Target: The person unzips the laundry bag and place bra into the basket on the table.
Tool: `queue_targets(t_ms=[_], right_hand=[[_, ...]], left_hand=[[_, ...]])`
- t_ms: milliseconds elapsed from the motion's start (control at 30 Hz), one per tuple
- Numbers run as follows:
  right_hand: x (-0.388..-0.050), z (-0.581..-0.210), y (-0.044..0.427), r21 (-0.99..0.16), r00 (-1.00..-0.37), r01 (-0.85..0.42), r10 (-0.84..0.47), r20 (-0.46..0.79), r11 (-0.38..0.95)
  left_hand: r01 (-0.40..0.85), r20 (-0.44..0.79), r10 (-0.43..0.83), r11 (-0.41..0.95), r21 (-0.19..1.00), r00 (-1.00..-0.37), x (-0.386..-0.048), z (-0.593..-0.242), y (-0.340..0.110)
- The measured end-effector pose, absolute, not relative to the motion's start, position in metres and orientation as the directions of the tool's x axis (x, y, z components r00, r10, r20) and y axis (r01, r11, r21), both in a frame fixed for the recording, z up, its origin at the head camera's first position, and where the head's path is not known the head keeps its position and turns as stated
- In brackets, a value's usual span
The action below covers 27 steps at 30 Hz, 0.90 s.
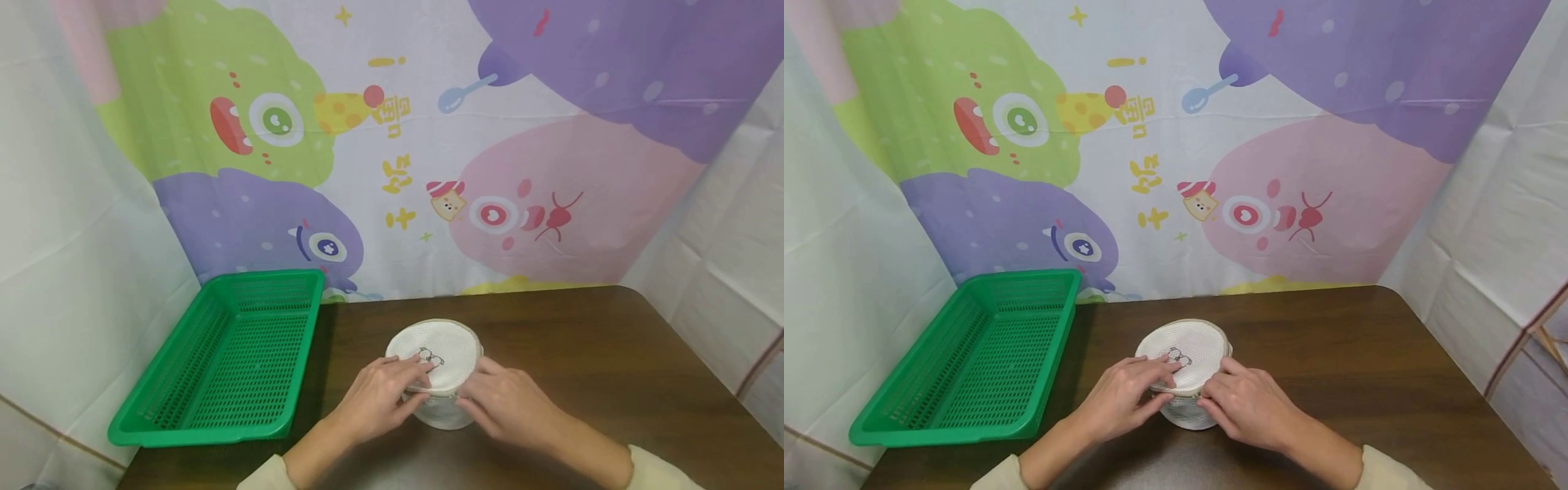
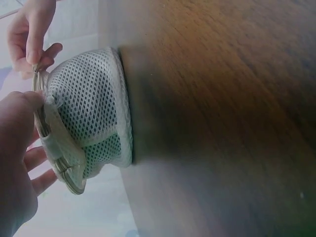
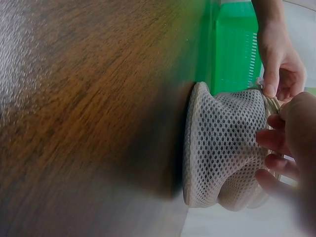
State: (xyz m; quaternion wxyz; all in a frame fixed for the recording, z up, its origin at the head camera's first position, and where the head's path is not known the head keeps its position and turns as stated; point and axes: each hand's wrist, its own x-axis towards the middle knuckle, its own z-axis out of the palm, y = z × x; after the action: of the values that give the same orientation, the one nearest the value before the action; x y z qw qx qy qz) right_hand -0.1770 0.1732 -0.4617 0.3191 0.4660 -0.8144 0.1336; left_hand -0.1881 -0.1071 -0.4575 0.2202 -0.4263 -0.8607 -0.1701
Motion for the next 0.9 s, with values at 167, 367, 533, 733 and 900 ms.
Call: queue_targets(t_ms=[167,367,533,733,900], right_hand=[[-0.176,-0.462,0.171,0.079,-0.357,-0.846,-0.671,0.65,0.527],[-0.177,-0.463,0.167,0.079,-0.351,-0.847,-0.666,0.658,0.525],[-0.177,-0.463,0.166,0.08,-0.349,-0.848,-0.665,0.66,0.524],[-0.178,-0.465,0.169,0.081,-0.358,-0.845,-0.671,0.649,0.529],[-0.178,-0.465,0.175,0.064,-0.379,-0.838,-0.661,0.647,0.543]], left_hand=[[0.812,0.531,0.654,0.571,0.119,-0.538,-0.189,-0.46,-0.106],[0.828,0.536,0.675,0.553,0.088,-0.507,-0.19,-0.462,-0.098],[0.831,0.541,0.676,0.55,0.082,-0.501,-0.189,-0.462,-0.096],[0.827,0.533,0.683,0.559,0.058,-0.499,-0.188,-0.461,-0.098],[0.808,0.503,0.678,0.586,0.069,-0.535,-0.186,-0.458,-0.102]])
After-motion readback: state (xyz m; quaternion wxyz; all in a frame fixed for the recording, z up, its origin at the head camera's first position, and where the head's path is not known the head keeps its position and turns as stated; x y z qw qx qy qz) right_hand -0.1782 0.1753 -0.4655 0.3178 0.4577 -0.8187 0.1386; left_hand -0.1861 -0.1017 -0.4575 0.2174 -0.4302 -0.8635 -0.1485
